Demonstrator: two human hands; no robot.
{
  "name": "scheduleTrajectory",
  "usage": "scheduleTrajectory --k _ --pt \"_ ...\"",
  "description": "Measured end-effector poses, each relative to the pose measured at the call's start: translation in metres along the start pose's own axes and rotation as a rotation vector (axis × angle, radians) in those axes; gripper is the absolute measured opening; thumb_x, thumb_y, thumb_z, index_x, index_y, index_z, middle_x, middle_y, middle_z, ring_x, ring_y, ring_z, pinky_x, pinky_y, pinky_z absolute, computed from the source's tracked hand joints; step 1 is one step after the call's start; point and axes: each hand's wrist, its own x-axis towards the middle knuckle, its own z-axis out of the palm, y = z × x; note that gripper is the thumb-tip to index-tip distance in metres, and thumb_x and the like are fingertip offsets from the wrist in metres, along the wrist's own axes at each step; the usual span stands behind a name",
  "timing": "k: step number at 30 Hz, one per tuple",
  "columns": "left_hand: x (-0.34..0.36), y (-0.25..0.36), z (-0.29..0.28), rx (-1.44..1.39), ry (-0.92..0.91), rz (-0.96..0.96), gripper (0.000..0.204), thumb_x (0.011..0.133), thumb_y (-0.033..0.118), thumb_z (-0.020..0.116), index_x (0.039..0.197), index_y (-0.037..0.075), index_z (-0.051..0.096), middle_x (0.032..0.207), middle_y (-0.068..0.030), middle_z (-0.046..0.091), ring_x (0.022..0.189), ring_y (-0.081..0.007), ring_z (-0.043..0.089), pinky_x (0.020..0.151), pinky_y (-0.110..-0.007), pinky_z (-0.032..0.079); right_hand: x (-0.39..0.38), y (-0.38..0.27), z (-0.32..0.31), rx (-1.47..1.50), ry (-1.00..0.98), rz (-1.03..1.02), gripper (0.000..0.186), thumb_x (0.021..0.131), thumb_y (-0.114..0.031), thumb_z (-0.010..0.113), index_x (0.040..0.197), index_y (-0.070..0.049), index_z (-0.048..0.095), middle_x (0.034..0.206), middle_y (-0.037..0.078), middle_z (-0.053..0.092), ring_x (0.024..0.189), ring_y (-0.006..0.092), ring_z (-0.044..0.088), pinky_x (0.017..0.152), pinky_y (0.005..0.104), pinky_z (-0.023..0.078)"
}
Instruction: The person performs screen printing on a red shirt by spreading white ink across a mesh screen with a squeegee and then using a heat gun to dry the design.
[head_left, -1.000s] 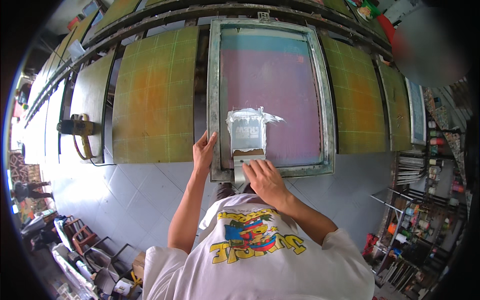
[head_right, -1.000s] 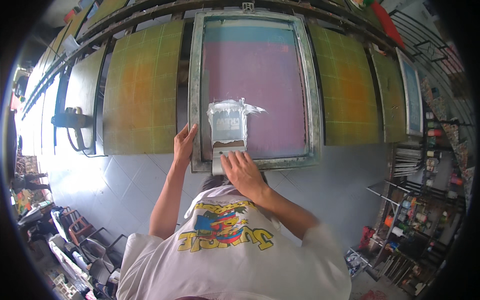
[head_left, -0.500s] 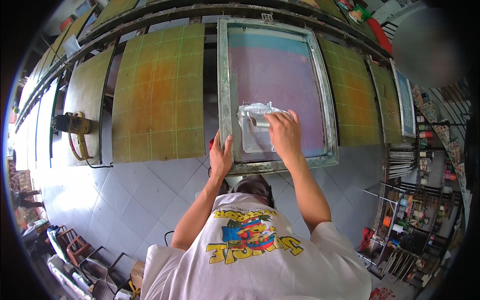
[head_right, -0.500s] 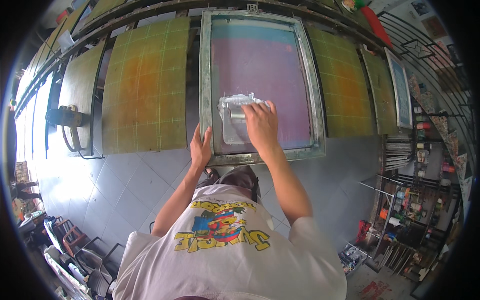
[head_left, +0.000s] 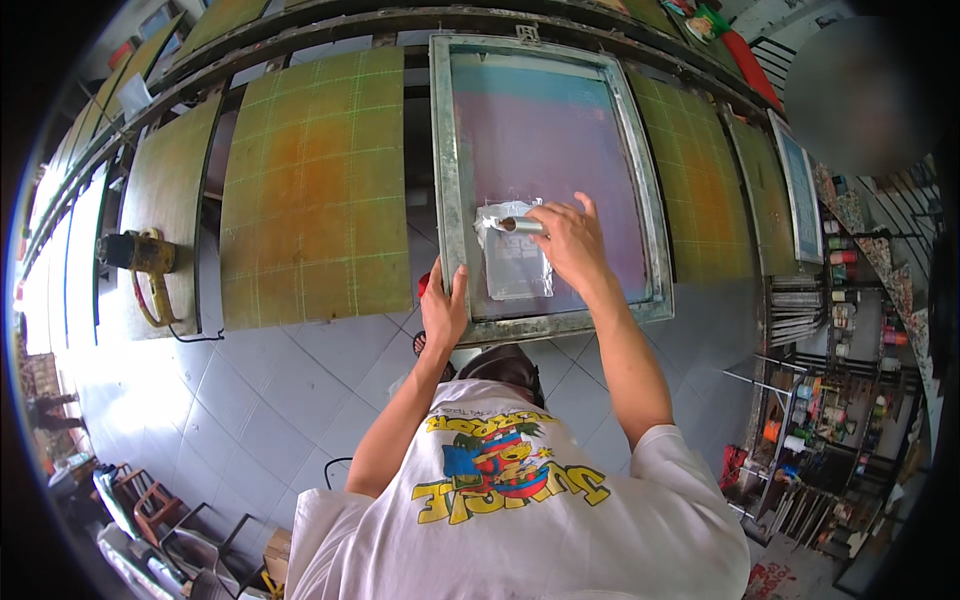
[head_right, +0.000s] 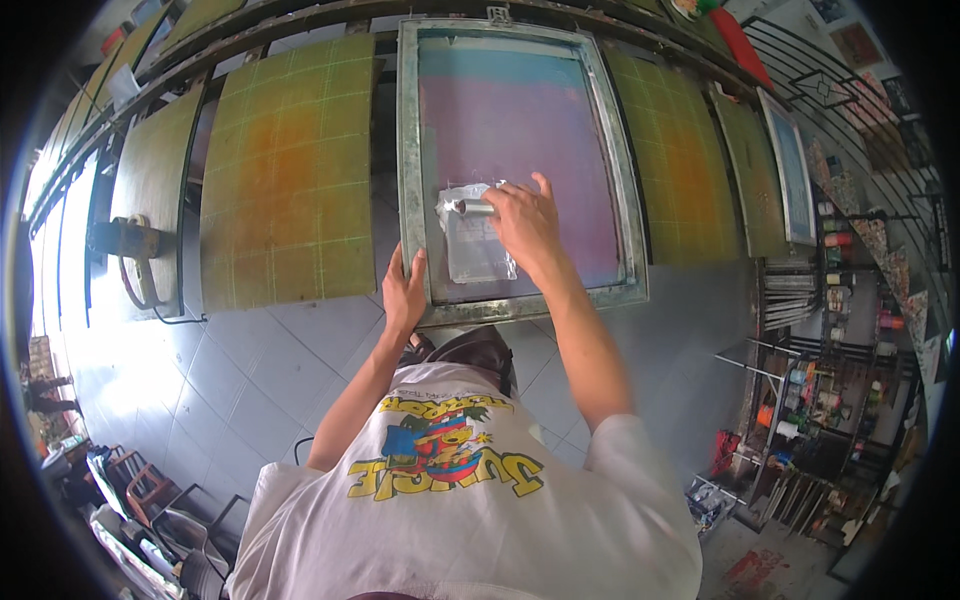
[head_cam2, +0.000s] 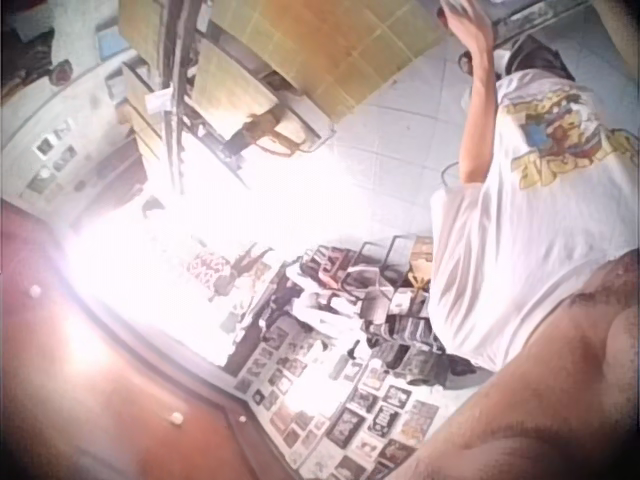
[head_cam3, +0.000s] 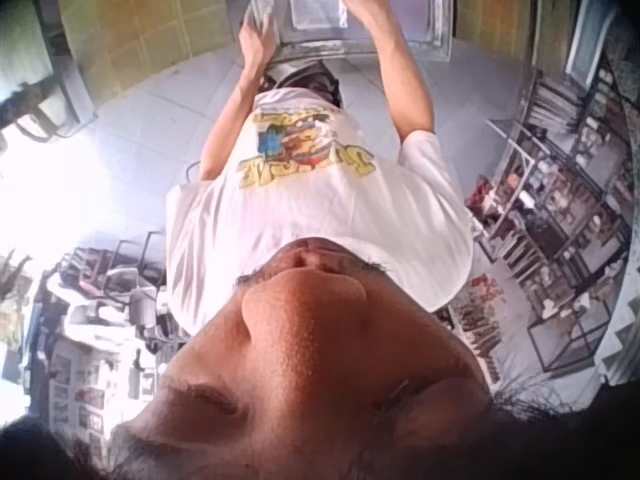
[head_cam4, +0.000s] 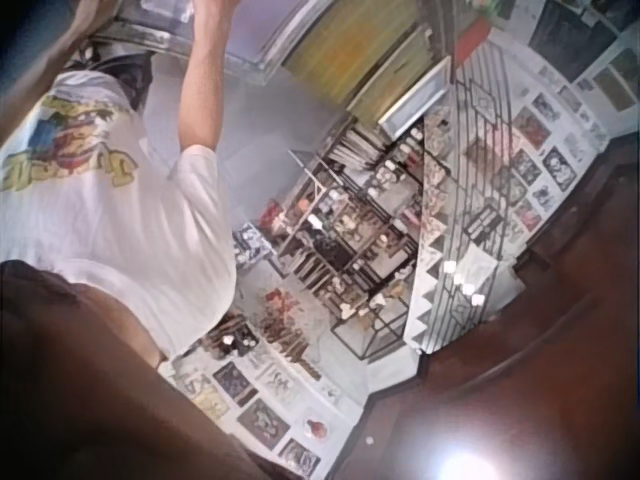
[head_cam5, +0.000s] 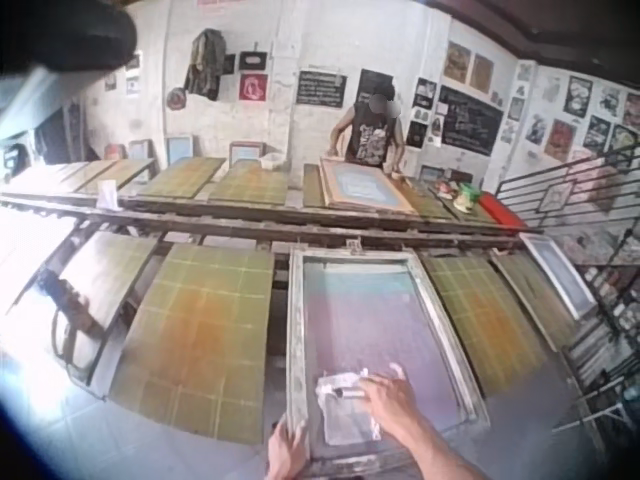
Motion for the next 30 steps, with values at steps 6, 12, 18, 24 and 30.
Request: scheduleTrajectory --k 6,12,18,24,30 --pt "-0.001 -0.001 0.002 -0.011 0.016 0.026 0.053 0.103 0.039 0.060 0.139 -0.001 0.059 0.115 -0.0273 0.071 0.105 -0.0401 0.070 0.093 -0.044 0.051 -0.082 -0.029 0.003 -0.044 0.043 -0.030 0.029 0.086 -0.006 0.073 0.114 -0.013 0.073 0.109 0.003 0.070 0.108 0.0217 0.064 0.116 0.0499 0.033" --pt "-0.002 0.005 0.000 -0.018 -0.046 -0.037 0.055 0.103 0.039 0.060 0.140 -0.002 0.058 0.116 -0.0278 0.071 0.107 -0.0379 0.070 0.093 -0.042 0.051 -0.123 -0.034 0.062 -0.021 0.267 0.013 0.036 0.081 0.000 0.074 0.115 -0.011 0.072 0.107 0.001 0.067 0.106 0.0213 0.063 0.110 0.0508 0.037" --pt "0.001 -0.002 0.003 -0.021 0.014 0.040 0.059 0.102 0.040 0.061 0.140 -0.004 0.057 0.115 -0.0269 0.072 0.106 -0.0374 0.070 0.092 -0.042 0.051 -0.129 -0.051 0.041 -0.041 0.186 0.044 0.035 0.080 0.000 0.071 0.113 -0.011 0.073 0.108 0.001 0.066 0.107 0.0202 0.062 0.108 0.0498 0.037" --pt "0.001 -0.002 0.001 0.007 -0.003 0.010 0.056 0.103 0.039 0.061 0.141 -0.001 0.057 0.113 -0.0257 0.072 0.102 -0.0370 0.071 0.090 -0.042 0.053 -0.130 -0.049 0.040 -0.015 0.213 0.044 0.035 0.082 0.001 0.070 0.114 -0.011 0.074 0.106 0.002 0.066 0.105 0.0214 0.063 0.106 0.0495 0.037" --pt "-0.002 0.010 0.001 -0.020 -0.026 -0.032 0.055 0.103 0.039 0.061 0.141 0.000 0.057 0.114 -0.0243 0.072 0.103 -0.0371 0.070 0.091 -0.042 0.052 -0.152 -0.050 0.052 -0.052 0.228 0.036 0.035 0.081 -0.001 0.071 0.114 -0.011 0.074 0.109 0.002 0.066 0.107 0.0216 0.063 0.105 0.0476 0.038"
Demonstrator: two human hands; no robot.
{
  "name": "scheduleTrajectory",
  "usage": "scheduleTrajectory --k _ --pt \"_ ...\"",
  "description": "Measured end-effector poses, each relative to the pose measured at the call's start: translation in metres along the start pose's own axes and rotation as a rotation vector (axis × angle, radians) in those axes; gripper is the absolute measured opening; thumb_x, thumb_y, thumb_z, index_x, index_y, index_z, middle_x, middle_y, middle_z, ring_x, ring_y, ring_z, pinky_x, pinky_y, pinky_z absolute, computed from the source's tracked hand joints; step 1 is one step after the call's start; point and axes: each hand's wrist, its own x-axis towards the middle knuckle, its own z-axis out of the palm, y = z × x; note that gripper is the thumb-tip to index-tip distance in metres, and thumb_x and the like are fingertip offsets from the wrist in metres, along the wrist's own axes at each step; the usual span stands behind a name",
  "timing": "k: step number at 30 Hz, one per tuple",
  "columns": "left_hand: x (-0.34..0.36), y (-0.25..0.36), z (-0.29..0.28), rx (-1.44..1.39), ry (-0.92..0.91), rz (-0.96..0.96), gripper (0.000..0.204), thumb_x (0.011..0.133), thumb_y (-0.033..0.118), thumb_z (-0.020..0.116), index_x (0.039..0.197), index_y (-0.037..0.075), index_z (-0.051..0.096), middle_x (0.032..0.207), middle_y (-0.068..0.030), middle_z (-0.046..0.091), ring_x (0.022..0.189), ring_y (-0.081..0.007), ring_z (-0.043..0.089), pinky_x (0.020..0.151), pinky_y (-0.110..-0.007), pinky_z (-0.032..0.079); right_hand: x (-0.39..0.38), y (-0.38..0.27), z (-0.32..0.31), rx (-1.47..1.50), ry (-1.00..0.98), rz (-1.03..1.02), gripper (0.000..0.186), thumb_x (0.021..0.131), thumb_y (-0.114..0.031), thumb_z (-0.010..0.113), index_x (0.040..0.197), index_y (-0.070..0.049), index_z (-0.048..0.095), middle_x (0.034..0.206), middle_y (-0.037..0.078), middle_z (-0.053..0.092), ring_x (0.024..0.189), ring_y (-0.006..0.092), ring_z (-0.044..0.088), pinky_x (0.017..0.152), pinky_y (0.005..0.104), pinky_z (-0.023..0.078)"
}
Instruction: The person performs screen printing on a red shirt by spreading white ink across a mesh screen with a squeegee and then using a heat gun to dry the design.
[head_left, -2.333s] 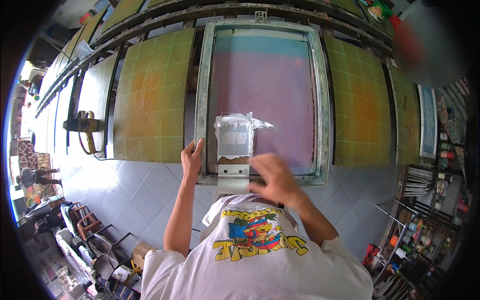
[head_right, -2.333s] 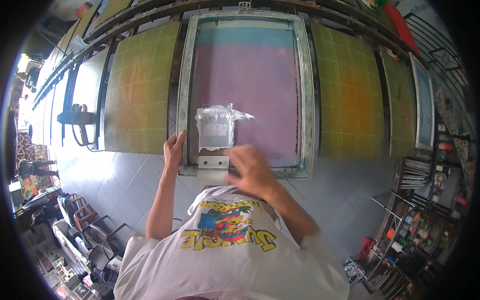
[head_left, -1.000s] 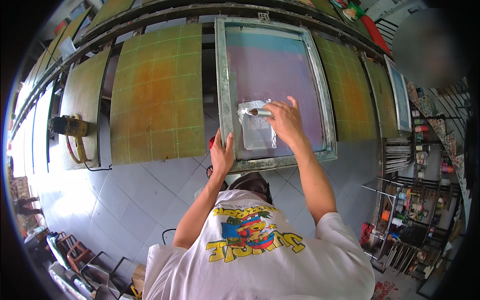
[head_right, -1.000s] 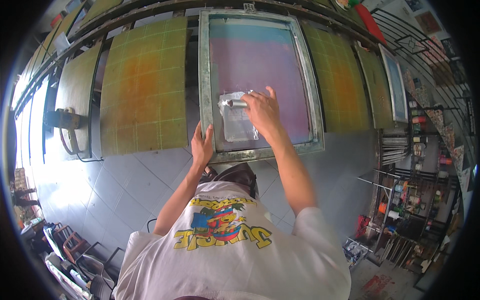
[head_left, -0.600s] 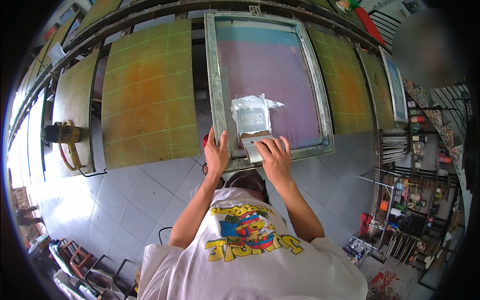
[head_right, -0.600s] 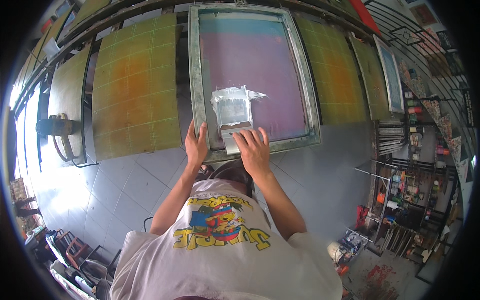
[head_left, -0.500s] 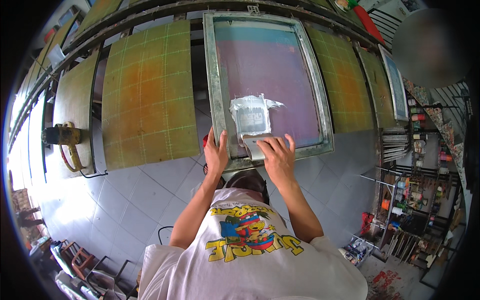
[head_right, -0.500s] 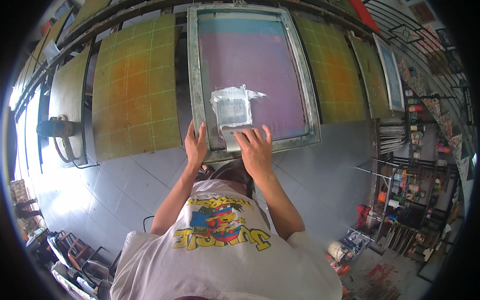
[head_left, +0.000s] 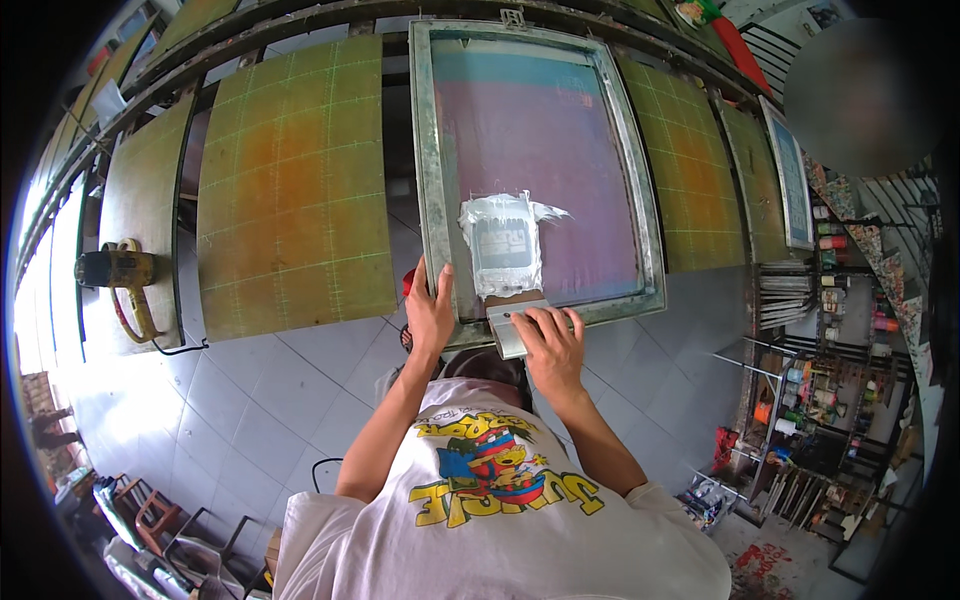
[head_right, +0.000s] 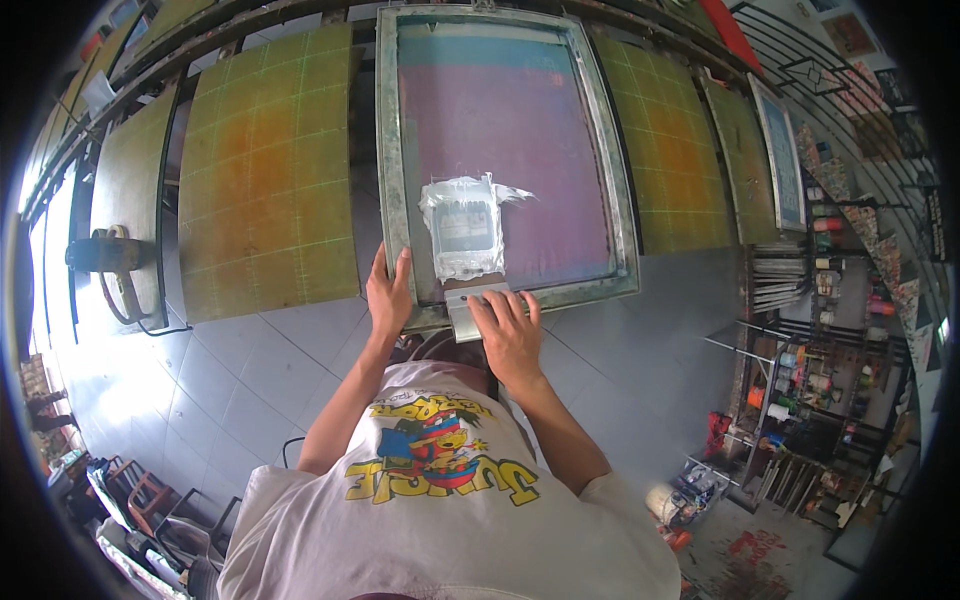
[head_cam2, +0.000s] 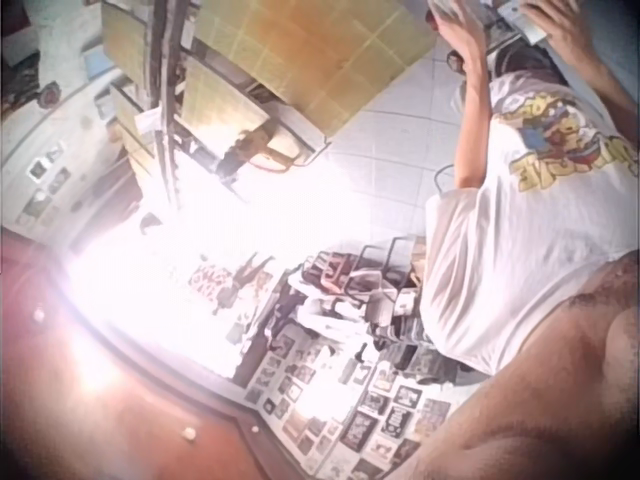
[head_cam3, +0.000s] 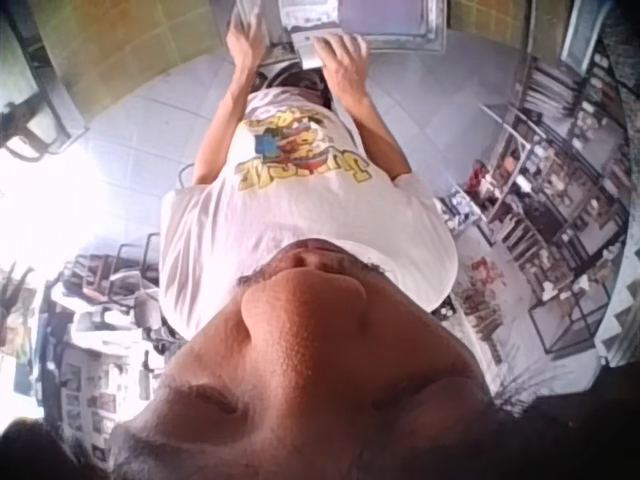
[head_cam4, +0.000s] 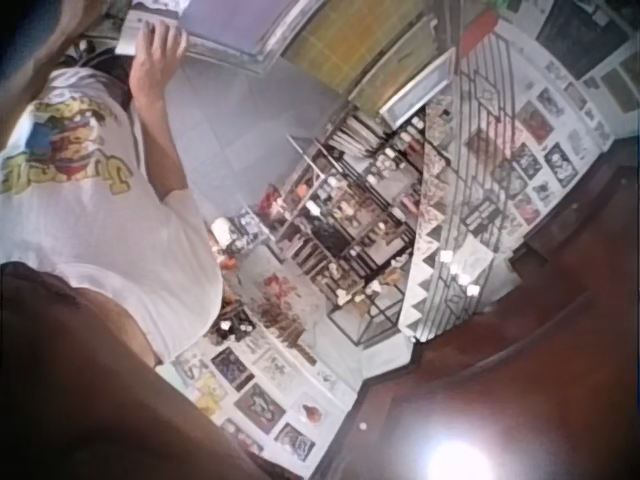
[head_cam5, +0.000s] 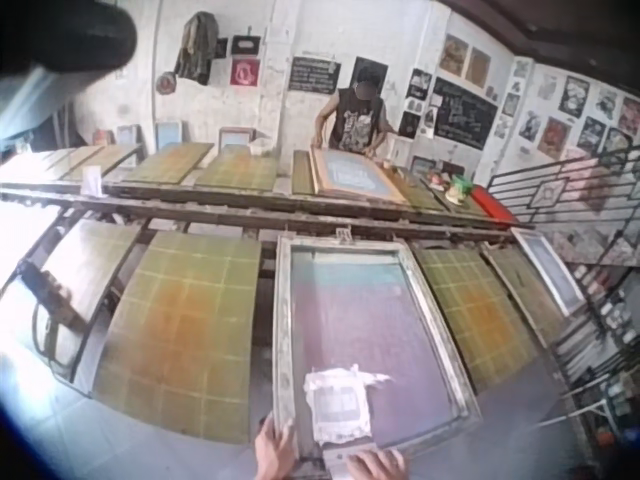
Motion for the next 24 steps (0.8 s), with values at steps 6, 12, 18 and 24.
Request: scheduleTrajectory --k 6,12,18,24 --pt "0.000 -0.010 0.001 0.034 0.052 0.038 0.053 0.102 0.037 0.062 0.142 0.002 0.057 0.110 -0.0243 0.074 0.096 -0.0358 0.073 0.086 -0.041 0.054 -0.002 -0.002 0.017 -0.040 -0.014 0.031 0.036 0.087 -0.008 0.069 0.122 -0.015 0.071 0.117 0.001 0.066 0.114 0.0214 0.061 0.102 0.0466 0.039" --pt "0.000 -0.001 -0.001 -0.016 0.006 0.007 0.053 0.102 0.038 0.061 0.140 0.001 0.059 0.115 -0.0238 0.072 0.104 -0.0355 0.070 0.091 -0.041 0.052 0.062 0.033 0.060 0.008 0.109 -0.017 0.060 0.067 0.004 0.077 0.124 -0.014 0.070 0.121 0.002 0.066 0.116 0.0243 0.059 0.101 0.0469 0.037" --pt "0.001 -0.003 -0.002 -0.005 0.018 0.001 0.052 0.102 0.038 0.061 0.138 0.001 0.060 0.112 -0.0237 0.073 0.102 -0.0360 0.070 0.092 -0.042 0.051 0.151 0.029 -0.018 0.029 -0.156 0.030 0.038 0.078 0.002 0.075 0.112 -0.015 0.076 0.106 0.002 0.069 0.106 0.0208 0.063 0.111 0.0491 0.033" --pt "0.004 -0.007 -0.001 -0.014 0.023 0.029 0.053 0.102 0.038 0.062 0.140 0.001 0.059 0.111 -0.0236 0.073 0.100 -0.0351 0.071 0.090 -0.042 0.052 0.082 0.006 -0.041 -0.001 -0.208 -0.011 0.029 0.088 -0.002 0.065 0.113 -0.013 0.075 0.106 0.003 0.069 0.105 0.0222 0.062 0.110 0.0524 0.033"
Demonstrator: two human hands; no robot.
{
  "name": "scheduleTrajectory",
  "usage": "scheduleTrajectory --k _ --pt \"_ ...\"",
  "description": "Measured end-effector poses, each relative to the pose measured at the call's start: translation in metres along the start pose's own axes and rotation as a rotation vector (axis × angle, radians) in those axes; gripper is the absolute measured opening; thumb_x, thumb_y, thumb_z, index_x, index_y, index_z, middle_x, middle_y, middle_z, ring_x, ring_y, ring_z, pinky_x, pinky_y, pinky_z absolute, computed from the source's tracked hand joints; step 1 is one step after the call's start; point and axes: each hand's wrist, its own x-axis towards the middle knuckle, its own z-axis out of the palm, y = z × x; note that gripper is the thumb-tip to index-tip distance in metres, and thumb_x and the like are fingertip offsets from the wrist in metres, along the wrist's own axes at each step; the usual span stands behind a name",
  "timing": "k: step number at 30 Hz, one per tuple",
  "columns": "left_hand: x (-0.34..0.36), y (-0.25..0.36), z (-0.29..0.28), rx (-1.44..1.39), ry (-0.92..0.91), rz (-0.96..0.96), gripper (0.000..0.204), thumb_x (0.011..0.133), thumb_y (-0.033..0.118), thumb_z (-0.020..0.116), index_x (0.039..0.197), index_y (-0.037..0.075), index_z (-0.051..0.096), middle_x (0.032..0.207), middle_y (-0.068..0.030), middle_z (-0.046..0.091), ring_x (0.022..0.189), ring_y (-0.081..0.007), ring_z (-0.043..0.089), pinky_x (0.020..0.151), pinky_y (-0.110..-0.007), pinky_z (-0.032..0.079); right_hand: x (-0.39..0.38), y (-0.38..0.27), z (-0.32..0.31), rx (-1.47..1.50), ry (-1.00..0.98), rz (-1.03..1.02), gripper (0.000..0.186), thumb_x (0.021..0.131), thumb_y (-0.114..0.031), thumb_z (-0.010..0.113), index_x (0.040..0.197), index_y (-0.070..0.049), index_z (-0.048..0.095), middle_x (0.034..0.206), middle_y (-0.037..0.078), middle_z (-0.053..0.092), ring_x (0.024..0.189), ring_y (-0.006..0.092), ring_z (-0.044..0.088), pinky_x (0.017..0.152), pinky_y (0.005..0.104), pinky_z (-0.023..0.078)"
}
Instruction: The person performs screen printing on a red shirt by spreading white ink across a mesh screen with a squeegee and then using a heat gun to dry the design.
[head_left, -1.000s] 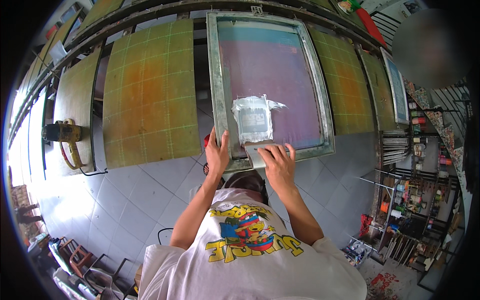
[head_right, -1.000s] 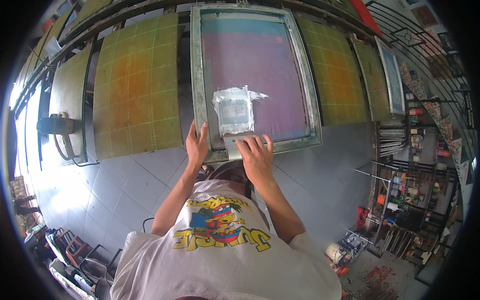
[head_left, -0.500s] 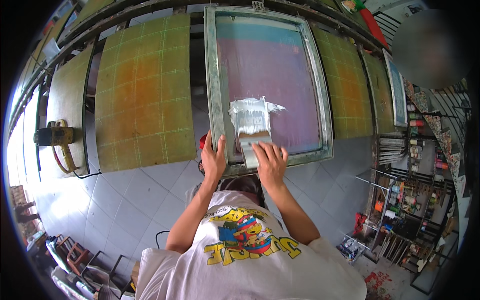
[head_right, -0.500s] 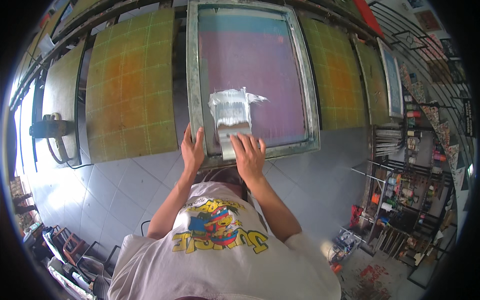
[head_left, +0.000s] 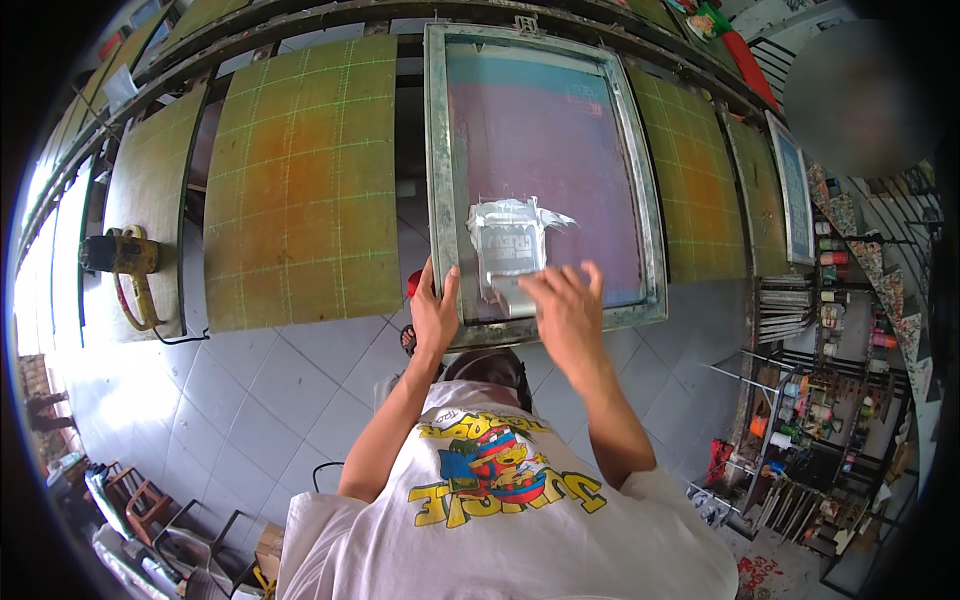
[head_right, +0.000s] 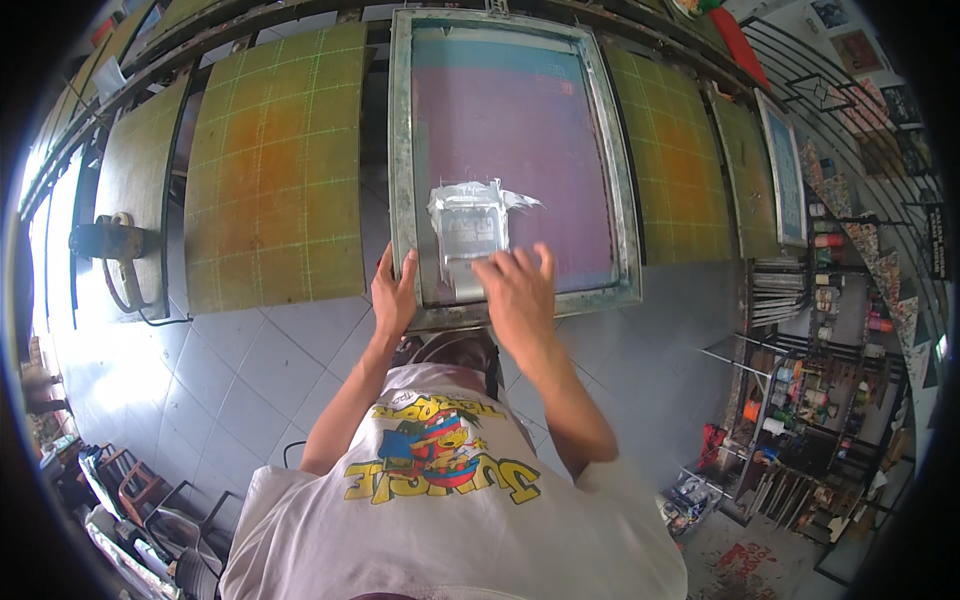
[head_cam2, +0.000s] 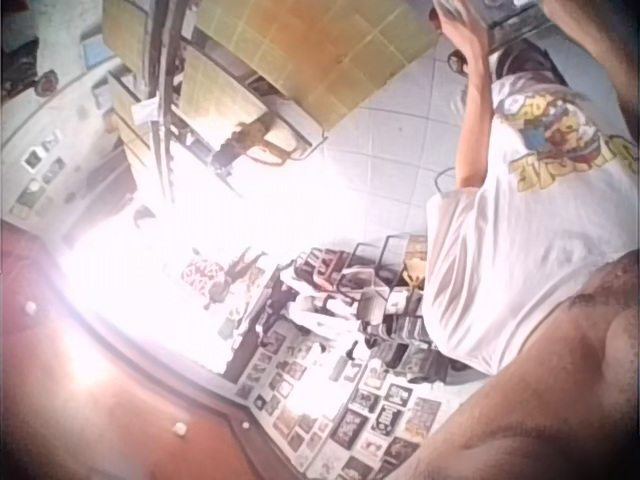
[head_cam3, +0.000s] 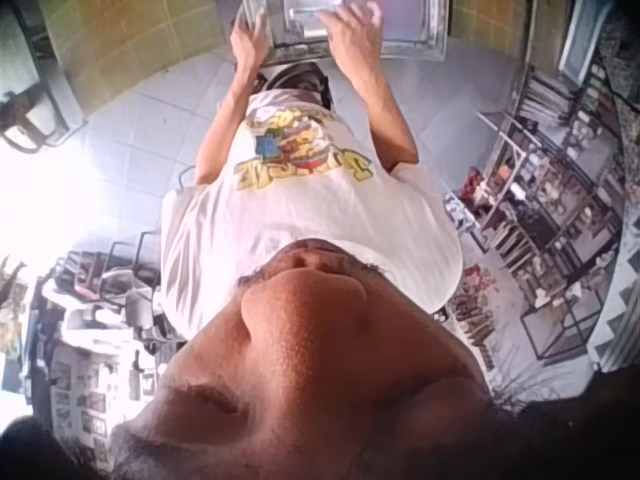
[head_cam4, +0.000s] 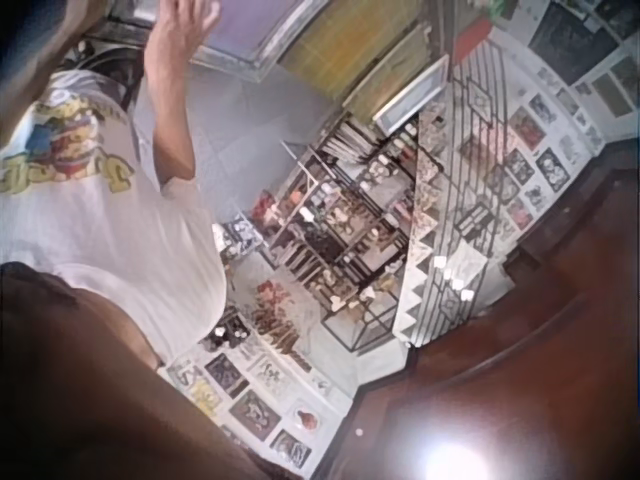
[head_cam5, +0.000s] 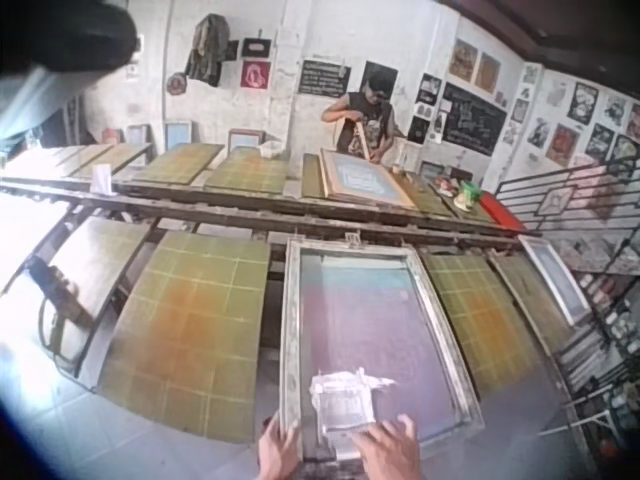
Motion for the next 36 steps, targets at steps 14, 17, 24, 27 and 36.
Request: scheduleTrajectory --k 14,17,24,27,36 --pt "-0.006 0.005 0.001 0.032 0.043 -0.005 0.049 0.102 0.037 0.061 0.136 0.002 0.062 0.110 -0.0231 0.072 0.100 -0.0366 0.070 0.089 -0.043 0.051 0.019 0.021 0.081 0.024 0.222 0.000 0.031 0.089 -0.003 0.066 0.118 -0.012 0.073 0.109 0.003 0.065 0.102 0.0251 0.059 0.091 0.0441 0.041" --pt "-0.001 -0.002 0.001 0.002 0.002 0.012 0.048 0.102 0.038 0.060 0.135 0.003 0.063 0.107 -0.0230 0.073 0.099 -0.0363 0.070 0.089 -0.043 0.051 0.082 0.039 0.044 0.020 0.045 -0.010 0.025 0.085 -0.002 0.069 0.107 -0.013 0.076 0.103 0.006 0.069 0.107 0.0255 0.063 0.107 0.0488 0.038" --pt "0.002 -0.003 -0.003 0.024 -0.041 -0.020 0.054 0.102 0.038 0.062 0.141 0.002 0.059 0.110 -0.0239 0.073 0.098 -0.0330 0.072 0.088 -0.041 0.053 0.030 0.007 -0.022 -0.029 -0.030 -0.010 0.030 0.084 -0.001 0.074 0.111 -0.013 0.074 0.105 0.003 0.067 0.109 0.0228 0.062 0.111 0.0504 0.034" --pt "0.000 -0.010 0.001 0.041 -0.017 -0.016 0.052 0.102 0.038 0.061 0.140 0.002 0.060 0.110 -0.0238 0.073 0.099 -0.0322 0.071 0.088 -0.040 0.052 -0.023 -0.005 0.008 -0.024 0.059 -0.023 0.030 0.091 -0.007 0.067 0.121 -0.010 0.070 0.109 0.005 0.063 0.109 0.0244 0.060 0.111 0.0525 0.034" --pt "-0.002 -0.007 0.002 0.084 0.014 -0.040 0.061 0.101 0.041 0.065 0.147 0.002 0.055 0.115 -0.0219 0.073 0.103 -0.0322 0.072 0.092 -0.038 0.052 -0.085 0.027 0.020 0.471 -0.045 -0.015 0.084 0.079 -0.011 0.070 0.157 -0.005 0.039 0.148 0.023 0.043 0.141 0.0409 0.039 0.119 0.0564 0.029"
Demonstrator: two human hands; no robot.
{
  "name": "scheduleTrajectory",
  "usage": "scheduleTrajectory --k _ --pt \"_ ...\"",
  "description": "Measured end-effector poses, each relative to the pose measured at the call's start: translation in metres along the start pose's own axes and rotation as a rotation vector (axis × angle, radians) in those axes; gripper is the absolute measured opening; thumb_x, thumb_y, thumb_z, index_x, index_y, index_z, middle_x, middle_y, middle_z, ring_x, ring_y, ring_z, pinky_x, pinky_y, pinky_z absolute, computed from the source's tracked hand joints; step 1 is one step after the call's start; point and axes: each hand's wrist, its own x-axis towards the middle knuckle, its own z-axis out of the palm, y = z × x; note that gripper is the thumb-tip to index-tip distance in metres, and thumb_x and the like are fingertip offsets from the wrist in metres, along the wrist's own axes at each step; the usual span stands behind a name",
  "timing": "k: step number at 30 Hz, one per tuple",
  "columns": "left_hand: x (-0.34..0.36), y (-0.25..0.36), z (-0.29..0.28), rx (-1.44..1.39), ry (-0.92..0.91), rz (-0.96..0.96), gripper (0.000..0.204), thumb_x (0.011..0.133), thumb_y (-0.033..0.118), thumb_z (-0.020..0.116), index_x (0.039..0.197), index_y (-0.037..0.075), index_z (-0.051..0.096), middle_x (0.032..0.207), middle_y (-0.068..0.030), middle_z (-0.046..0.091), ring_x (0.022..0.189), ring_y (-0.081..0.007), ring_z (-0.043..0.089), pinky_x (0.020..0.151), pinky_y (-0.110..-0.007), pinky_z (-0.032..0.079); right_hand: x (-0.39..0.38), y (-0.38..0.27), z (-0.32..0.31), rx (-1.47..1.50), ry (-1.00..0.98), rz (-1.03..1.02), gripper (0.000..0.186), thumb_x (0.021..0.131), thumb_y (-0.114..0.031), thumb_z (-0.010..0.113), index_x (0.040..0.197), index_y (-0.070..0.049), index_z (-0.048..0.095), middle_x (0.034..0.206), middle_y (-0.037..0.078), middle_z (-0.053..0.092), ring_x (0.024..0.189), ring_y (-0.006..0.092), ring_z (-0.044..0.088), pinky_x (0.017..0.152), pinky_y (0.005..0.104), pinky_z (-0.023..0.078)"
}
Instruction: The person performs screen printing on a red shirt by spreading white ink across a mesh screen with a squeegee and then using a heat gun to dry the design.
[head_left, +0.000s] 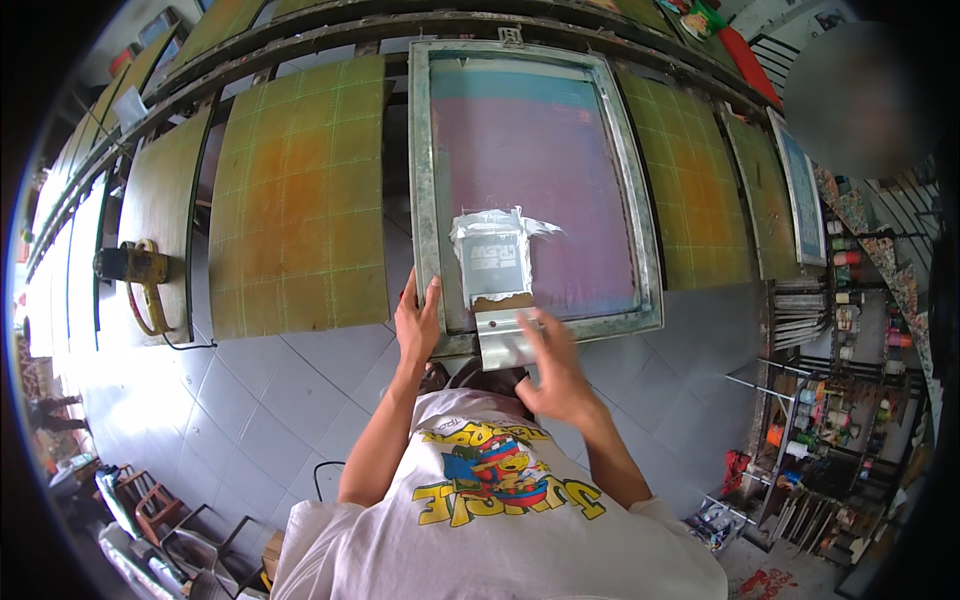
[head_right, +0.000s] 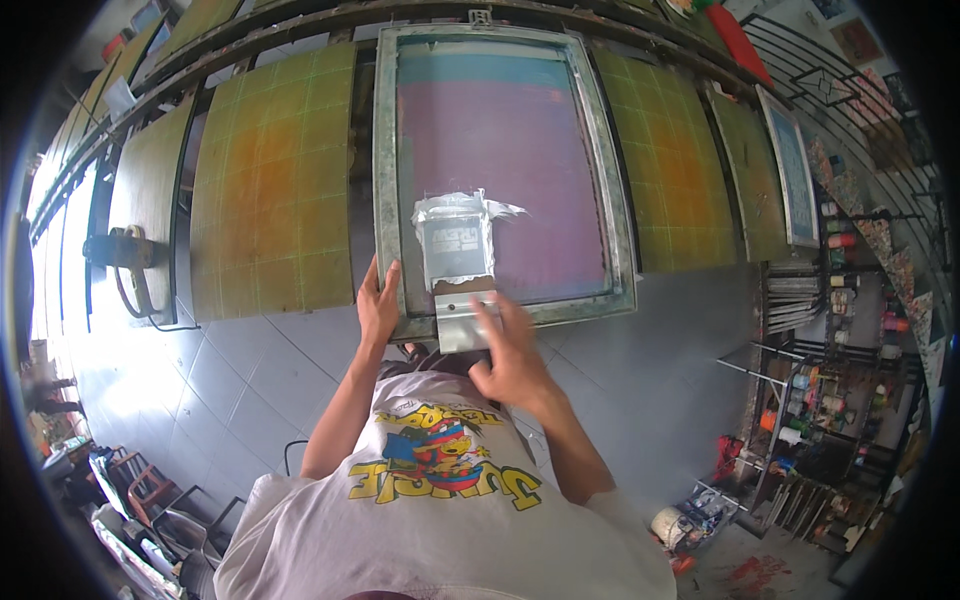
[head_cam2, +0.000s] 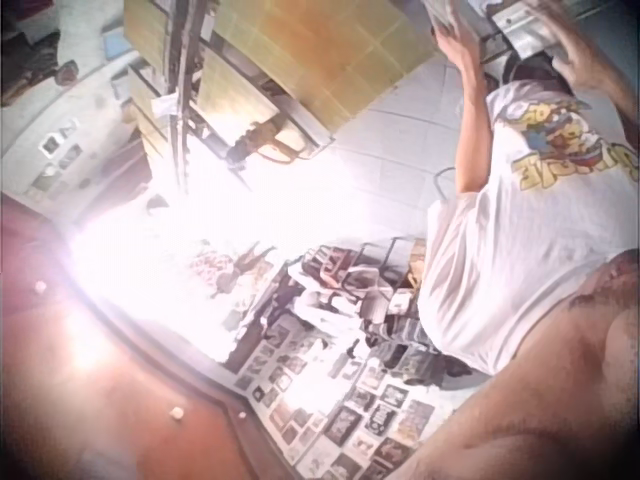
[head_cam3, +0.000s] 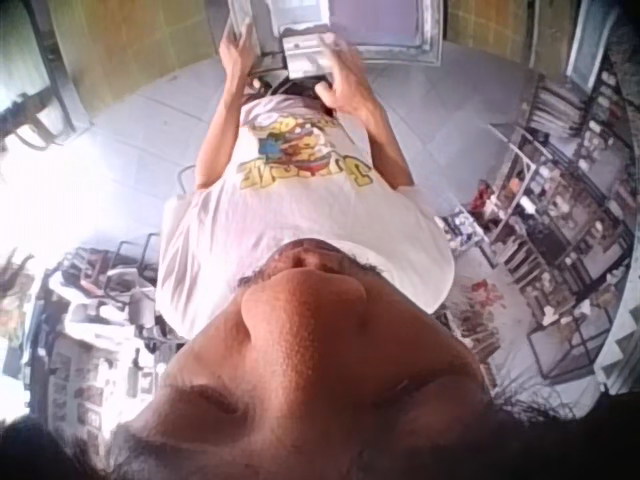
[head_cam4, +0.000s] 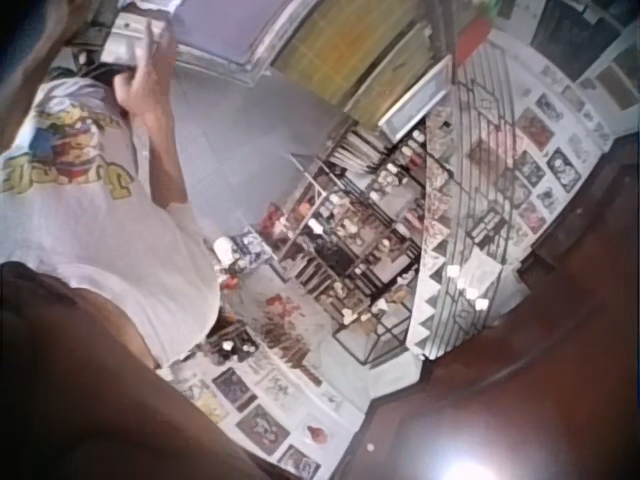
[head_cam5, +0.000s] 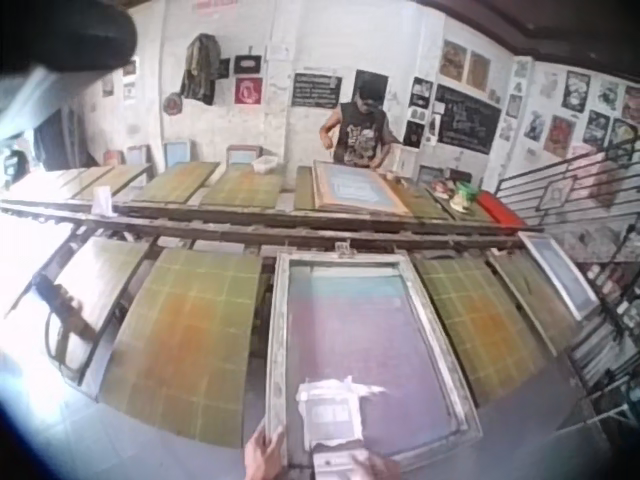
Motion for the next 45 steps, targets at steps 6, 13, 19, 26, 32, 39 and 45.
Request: scheduleTrajectory --k 6,13,19,26,32,39,45 --pt "0.000 -0.001 0.007 -0.051 0.092 0.044 0.052 0.101 0.039 0.067 0.140 0.005 0.064 0.102 -0.0105 0.075 0.092 -0.0109 0.060 0.084 -0.029 0.049 0.001 0.145 -0.064 -0.449 0.296 0.905 0.072 0.105 -0.054 0.043 0.154 -0.001 0.042 0.146 0.026 0.052 0.138 0.0444 0.047 0.118 0.0502 0.035" --pt "-0.010 0.029 0.006 -0.049 0.198 -0.042 0.062 0.098 0.041 0.072 0.139 -0.005 0.061 0.087 -0.0017 0.069 0.079 -0.0062 0.053 0.069 -0.024 0.045 0.009 0.211 -0.113 0.060 0.200 0.997 0.087 0.103 -0.069 0.034 0.150 0.002 0.047 0.149 0.028 0.052 0.138 0.0432 0.051 0.114 0.0497 0.040" --pt "-0.013 0.058 0.009 0.079 0.267 -0.012 0.047 0.100 0.033 0.071 0.132 0.000 0.068 0.086 -0.0005 0.072 0.079 -0.0049 0.052 0.070 -0.024 0.046 0.044 0.239 -0.120 0.253 0.327 0.956 0.084 0.101 -0.070 0.040 0.140 0.003 0.058 0.138 0.028 0.062 0.131 0.0429 0.057 0.110 0.0479 0.044" --pt "-0.027 0.041 0.008 0.112 0.372 0.093 0.050 0.098 0.032 0.073 0.134 -0.001 0.066 0.087 -0.0046 0.076 0.078 -0.0054 0.056 0.071 -0.023 0.047 0.026 0.241 -0.098 0.343 0.506 0.875 0.070 0.102 -0.060 0.053 0.111 0.006 0.074 0.099 0.021 0.073 0.100 0.0342 0.069 0.094 0.0428 0.050" --pt "-0.078 0.072 0.039 -0.016 0.277 0.087 0.050 0.096 0.028 0.075 0.136 -0.001 0.065 0.104 -0.0114 0.078 0.087 -0.0095 0.063 0.081 -0.028 0.052 -0.051 0.284 -0.086 0.262 0.883 0.842 0.062 0.104 -0.058 0.053 0.072 -0.005 0.044 0.068 0.001 0.042 0.069 0.0163 0.040 0.067 0.0359 0.036" --pt "-0.096 0.084 0.150 -0.132 0.062 0.186 0.053 0.095 0.021 0.076 0.140 -0.003 0.061 0.121 -0.0231 0.073 0.108 -0.0196 0.069 0.097 -0.032 0.052 -0.135 0.317 -0.175 0.226 1.003 0.944 0.076 0.102 -0.059 0.057 0.118 0.015 0.068 0.109 0.020 0.073 0.098 0.0264 0.063 0.092 0.0390 0.047" --pt "-0.105 0.135 0.254 -0.036 -0.027 0.222 0.053 0.096 0.027 0.072 0.142 0.003 0.060 0.098 -0.0284 0.067 0.086 -0.0384 0.069 0.081 -0.043 0.053 -0.178 0.444 -0.244 0.044 1.062 0.860 0.083 0.100 -0.064 0.055 0.117 0.016 0.068 0.110 0.022 0.072 0.099 0.0306 0.063 0.095 0.0426 0.047"
